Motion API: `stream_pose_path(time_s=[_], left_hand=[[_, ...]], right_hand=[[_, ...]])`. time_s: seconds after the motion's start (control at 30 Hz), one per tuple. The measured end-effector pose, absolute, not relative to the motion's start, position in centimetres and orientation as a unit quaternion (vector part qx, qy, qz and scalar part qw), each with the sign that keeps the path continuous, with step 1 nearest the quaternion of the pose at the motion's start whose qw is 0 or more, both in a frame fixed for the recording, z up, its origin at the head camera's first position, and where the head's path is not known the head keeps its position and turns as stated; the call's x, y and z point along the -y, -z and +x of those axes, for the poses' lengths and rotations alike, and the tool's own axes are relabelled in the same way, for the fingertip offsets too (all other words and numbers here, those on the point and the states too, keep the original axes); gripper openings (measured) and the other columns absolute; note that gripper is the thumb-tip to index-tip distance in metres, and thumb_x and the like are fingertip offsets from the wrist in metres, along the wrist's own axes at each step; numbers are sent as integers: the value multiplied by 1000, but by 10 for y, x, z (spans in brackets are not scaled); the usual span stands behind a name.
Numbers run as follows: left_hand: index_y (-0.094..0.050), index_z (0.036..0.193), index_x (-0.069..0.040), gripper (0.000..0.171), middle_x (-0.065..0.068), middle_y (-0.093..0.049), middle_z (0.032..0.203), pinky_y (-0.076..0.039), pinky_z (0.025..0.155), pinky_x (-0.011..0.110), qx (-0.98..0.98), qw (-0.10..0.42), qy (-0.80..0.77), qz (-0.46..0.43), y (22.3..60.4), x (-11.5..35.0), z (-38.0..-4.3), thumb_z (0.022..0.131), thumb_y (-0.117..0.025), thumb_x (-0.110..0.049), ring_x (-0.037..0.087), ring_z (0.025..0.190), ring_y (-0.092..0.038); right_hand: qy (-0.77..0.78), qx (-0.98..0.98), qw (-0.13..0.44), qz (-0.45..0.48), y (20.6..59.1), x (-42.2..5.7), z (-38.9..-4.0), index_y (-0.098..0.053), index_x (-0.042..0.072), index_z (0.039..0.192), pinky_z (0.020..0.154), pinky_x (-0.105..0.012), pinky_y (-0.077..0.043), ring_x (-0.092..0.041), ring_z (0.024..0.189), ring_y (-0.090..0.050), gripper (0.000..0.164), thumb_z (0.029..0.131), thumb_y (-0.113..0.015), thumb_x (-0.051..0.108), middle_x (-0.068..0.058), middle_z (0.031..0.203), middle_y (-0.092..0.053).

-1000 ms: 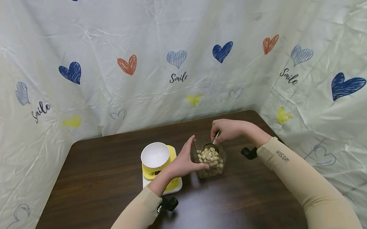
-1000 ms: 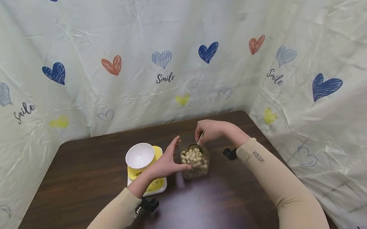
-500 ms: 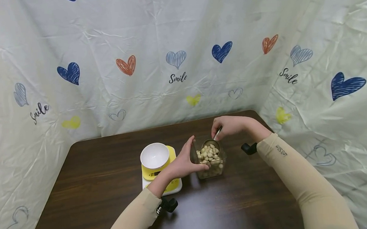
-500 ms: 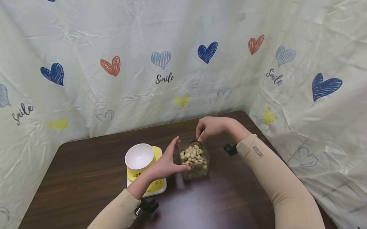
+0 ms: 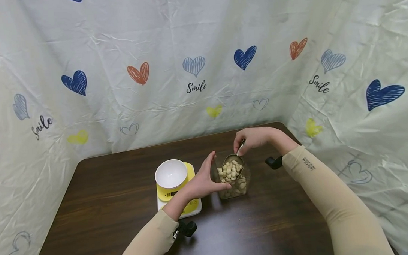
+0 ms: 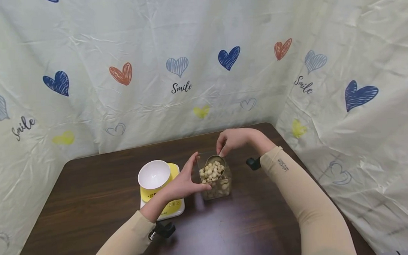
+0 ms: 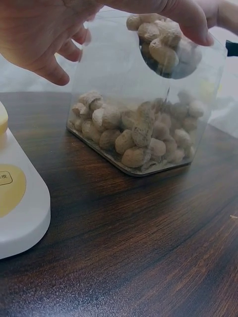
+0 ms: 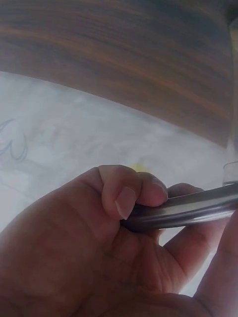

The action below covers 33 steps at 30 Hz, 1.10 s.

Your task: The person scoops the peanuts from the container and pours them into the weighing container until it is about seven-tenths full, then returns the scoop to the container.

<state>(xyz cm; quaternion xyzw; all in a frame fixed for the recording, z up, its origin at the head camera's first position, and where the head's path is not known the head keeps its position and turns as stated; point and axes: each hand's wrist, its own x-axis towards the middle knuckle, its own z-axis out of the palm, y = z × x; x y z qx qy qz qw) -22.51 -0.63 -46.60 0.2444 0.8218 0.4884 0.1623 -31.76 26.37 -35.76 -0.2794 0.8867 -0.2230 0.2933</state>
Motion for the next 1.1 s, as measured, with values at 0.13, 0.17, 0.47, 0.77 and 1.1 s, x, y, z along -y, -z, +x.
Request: stream_pose_path(time_s=[0.13, 0.17, 0.47, 0.77, 1.1], left_hand=[[2, 163, -39, 121, -3, -14, 168, -30, 116, 51, -822, 163, -489, 244, 466, 7, -225, 80, -85, -53, 18, 153, -17], [2, 163, -39, 121, -3, -14, 168, -30, 116, 52, -821, 163, -489, 244, 466, 7, -225, 80, -85, -53, 18, 153, -17], [2, 163, -39, 121, -4, -14, 168, -29, 116, 53, -822, 164, -488, 242, 466, 6, -225, 80, -85, -51, 18, 153, -15], [3, 163, -38, 121, -1, -12, 169, -29, 116, 54, -816, 173, -495, 243, 465, 6, -224, 81, -85, -48, 20, 154, -15], [3, 163, -39, 121, -1, -14, 168, -29, 116, 54, -821, 167, -490, 242, 466, 5, -225, 81, -86, -48, 21, 153, -16]], right_hand=[[220, -887, 293, -280, 357, -264, -319, -78, 21, 100, 88, -42, -47, -21, 103, -56, 10, 92, -75, 27, -2, 114, -61], [221, -887, 293, -279, 357, -264, -319, -78, 21, 100, 87, -42, -47, -21, 103, -56, 10, 92, -75, 26, -2, 114, -61], [230, -887, 294, -274, 353, -268, -322, -78, 17, 100, 84, -41, -47, -22, 101, -55, 11, 92, -75, 24, -4, 114, -61], [232, -885, 294, -276, 346, -268, -326, -76, 14, 103, 85, -41, -47, -23, 101, -54, 14, 93, -73, 23, -7, 116, -61], [242, -879, 307, -272, 334, -271, -329, -75, 10, 106, 85, -41, -48, -23, 98, -57, 16, 94, -73, 21, -6, 112, -66]])
